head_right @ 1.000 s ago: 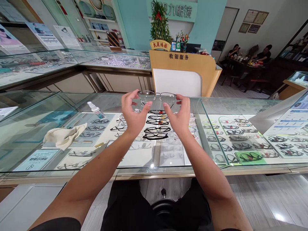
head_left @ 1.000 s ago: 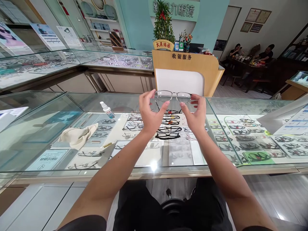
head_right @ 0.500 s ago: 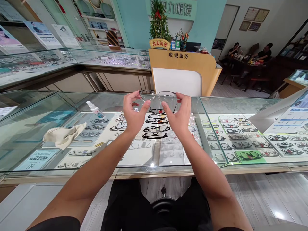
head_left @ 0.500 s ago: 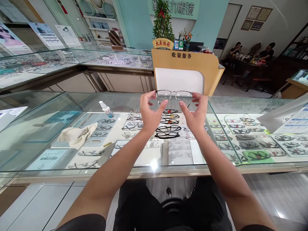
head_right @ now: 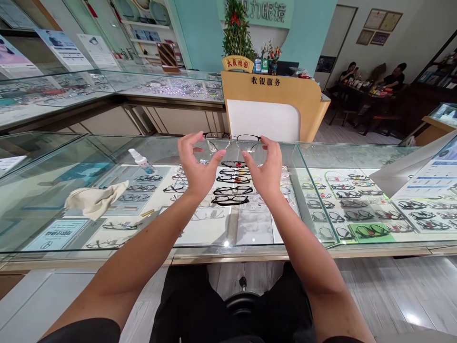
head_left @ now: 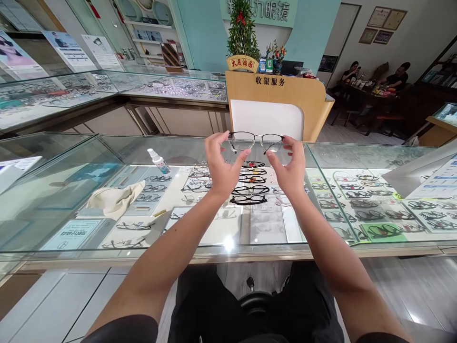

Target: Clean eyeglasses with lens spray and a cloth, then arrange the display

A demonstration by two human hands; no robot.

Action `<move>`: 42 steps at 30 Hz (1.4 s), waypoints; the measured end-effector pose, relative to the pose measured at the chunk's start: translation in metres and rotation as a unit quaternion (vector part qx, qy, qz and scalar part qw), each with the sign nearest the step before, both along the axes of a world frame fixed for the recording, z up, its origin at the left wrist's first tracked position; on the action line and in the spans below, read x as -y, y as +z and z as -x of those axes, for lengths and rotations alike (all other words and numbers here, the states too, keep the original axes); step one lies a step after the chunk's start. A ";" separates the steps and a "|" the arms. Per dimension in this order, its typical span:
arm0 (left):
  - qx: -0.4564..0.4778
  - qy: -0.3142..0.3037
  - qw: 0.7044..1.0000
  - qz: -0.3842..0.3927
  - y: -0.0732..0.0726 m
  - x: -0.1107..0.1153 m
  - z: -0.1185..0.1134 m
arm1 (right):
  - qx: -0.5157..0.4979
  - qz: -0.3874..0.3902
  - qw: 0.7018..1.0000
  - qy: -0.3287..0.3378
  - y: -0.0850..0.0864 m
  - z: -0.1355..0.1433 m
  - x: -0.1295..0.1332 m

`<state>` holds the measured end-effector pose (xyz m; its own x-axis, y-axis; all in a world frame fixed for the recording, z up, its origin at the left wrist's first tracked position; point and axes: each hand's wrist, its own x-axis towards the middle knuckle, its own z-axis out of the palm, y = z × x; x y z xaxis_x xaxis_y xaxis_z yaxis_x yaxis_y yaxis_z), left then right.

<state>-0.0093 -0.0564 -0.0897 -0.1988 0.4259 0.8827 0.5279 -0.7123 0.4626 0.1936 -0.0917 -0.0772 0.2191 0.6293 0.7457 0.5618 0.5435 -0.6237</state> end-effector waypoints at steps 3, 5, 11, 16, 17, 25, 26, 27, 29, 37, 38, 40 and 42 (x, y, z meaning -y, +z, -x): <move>-0.004 -0.012 1.000 -0.012 0.001 0.000 0.001 | 0.003 -0.009 1.000 -0.004 0.000 0.000 0.000; -0.008 -0.013 1.000 -0.010 0.001 0.000 0.001 | 0.008 -0.012 1.000 -0.007 0.000 0.000 0.000; -0.002 -0.030 0.999 0.016 -0.001 -0.001 -0.001 | 0.032 -0.058 0.997 -0.026 0.001 0.002 0.002; 0.034 -0.070 0.996 0.051 -0.005 -0.004 -0.003 | 0.051 -0.100 0.993 -0.029 0.004 0.005 0.006; 0.039 -0.075 0.995 0.053 -0.005 -0.004 -0.003 | 0.052 -0.102 0.993 -0.029 0.005 0.005 0.006; 0.043 -0.077 0.994 0.067 -0.005 -0.003 -0.004 | 0.054 -0.073 0.996 -0.021 0.005 0.006 0.007; 0.041 -0.073 0.995 0.061 -0.005 -0.003 -0.003 | 0.053 -0.077 0.995 -0.023 0.004 0.007 0.007; 0.038 -0.068 0.996 0.051 -0.005 -0.003 -0.003 | 0.052 -0.082 0.995 -0.023 0.004 0.007 0.007; 0.031 -0.051 0.998 0.021 -0.004 -0.003 -0.002 | 0.051 -0.088 0.995 -0.019 0.002 0.007 0.005; 0.010 0.028 0.999 -0.039 -0.001 0.003 -0.003 | -0.005 -0.043 0.998 0.041 -0.002 0.006 0.002; 0.009 0.034 0.998 -0.048 -0.001 0.004 -0.003 | -0.016 -0.035 0.998 0.052 -0.002 0.006 0.002; 0.004 0.045 0.997 -0.066 0.000 0.005 -0.003 | -0.045 -0.012 0.996 0.081 -0.001 0.007 0.003; 0.001 0.053 0.996 -0.075 0.000 0.005 -0.003 | -0.083 0.016 0.989 0.118 -0.001 0.007 0.002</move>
